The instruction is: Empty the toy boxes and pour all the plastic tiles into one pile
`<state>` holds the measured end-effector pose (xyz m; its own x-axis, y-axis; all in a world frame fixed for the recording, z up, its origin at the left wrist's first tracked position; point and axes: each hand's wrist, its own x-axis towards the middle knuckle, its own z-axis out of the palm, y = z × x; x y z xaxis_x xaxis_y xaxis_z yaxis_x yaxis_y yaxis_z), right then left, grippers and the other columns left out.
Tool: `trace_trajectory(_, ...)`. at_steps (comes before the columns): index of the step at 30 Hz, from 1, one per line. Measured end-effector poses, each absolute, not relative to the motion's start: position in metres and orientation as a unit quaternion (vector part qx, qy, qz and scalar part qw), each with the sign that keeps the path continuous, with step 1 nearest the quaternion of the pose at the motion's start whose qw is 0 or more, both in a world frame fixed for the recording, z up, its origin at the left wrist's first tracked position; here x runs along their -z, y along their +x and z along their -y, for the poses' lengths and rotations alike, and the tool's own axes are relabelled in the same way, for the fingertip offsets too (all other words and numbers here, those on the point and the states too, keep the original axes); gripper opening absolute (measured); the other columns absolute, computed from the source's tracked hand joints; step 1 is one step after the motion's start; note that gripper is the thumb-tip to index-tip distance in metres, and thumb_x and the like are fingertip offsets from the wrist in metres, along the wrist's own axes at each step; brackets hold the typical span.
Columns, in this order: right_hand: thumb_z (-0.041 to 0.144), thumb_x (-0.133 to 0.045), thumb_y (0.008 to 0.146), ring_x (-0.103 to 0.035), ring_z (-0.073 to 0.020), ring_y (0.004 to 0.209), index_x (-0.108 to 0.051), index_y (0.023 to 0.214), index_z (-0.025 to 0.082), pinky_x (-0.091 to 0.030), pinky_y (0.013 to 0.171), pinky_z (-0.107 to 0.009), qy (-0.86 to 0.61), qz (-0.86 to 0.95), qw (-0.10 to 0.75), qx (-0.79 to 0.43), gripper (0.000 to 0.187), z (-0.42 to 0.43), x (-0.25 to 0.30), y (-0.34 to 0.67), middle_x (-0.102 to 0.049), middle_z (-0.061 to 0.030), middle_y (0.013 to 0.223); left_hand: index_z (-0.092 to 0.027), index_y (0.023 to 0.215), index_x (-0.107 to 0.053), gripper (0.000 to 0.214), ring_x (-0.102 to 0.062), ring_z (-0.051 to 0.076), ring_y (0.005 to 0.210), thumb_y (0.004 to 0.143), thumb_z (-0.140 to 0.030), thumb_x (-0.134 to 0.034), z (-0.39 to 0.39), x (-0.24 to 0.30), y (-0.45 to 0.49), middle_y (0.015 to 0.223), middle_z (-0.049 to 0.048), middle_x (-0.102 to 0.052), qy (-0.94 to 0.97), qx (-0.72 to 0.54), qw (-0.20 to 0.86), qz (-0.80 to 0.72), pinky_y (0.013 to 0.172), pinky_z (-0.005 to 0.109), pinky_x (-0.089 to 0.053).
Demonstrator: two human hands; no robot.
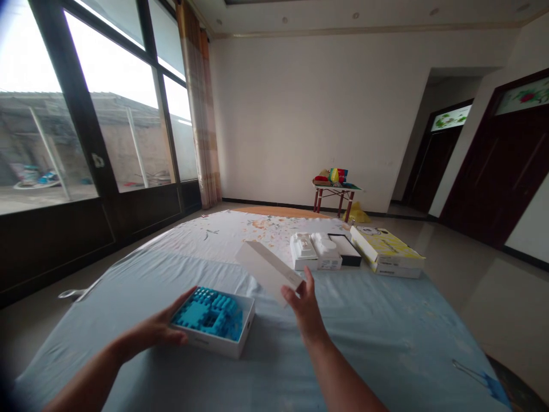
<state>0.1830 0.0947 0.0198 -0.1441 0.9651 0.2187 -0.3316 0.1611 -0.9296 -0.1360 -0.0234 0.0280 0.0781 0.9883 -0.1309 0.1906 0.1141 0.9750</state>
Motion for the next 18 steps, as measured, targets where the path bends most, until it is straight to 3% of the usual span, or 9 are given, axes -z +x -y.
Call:
trace_trajectory(7,0.046,-0.068,0.062,-0.059,-0.0200,0.090,-0.016,0.137,0.018,-0.047,0.081,-0.031,-0.424,0.453,0.585,-0.522,0.095,-0.112,0.016,0.211,-0.062,-0.0003,0.091,-0.027,0.141,-0.005,0.114,-0.050,0.026,0.115,0.052,-0.028,-0.076,0.021,-0.042,-0.136,0.133,0.0060,-0.048,0.549,-0.337,0.509,-0.571,0.096,0.041,-0.035)
trace_trajectory(12,0.042,-0.070,0.060,-0.056,-0.0203,0.099,-0.017,0.137,0.018,-0.043,0.089,-0.032,-0.404,0.486,0.569,-0.525,0.096,-0.111,0.019,0.209,-0.061,-0.0018,0.104,-0.022,0.141,-0.003,0.118,-0.049,0.026,0.116,0.049,-0.036,-0.075,0.012,-0.052,-0.128,0.138,0.0106,-0.039,0.558,-0.294,0.464,-0.622,0.096,0.039,-0.035)
trace_trajectory(18,0.042,-0.072,0.057,-0.054,-0.0211,0.102,-0.019,0.137,0.019,-0.042,0.090,-0.033,-0.406,0.482,0.570,-0.527,0.099,-0.108,0.020,0.210,-0.060,-0.0033,0.108,-0.025,0.140,-0.014,0.108,-0.032,0.027,0.128,0.051,-0.044,-0.073,0.025,-0.045,-0.124,0.145,0.0090,-0.027,0.596,-0.299,0.403,-0.627,0.102,0.040,-0.028)
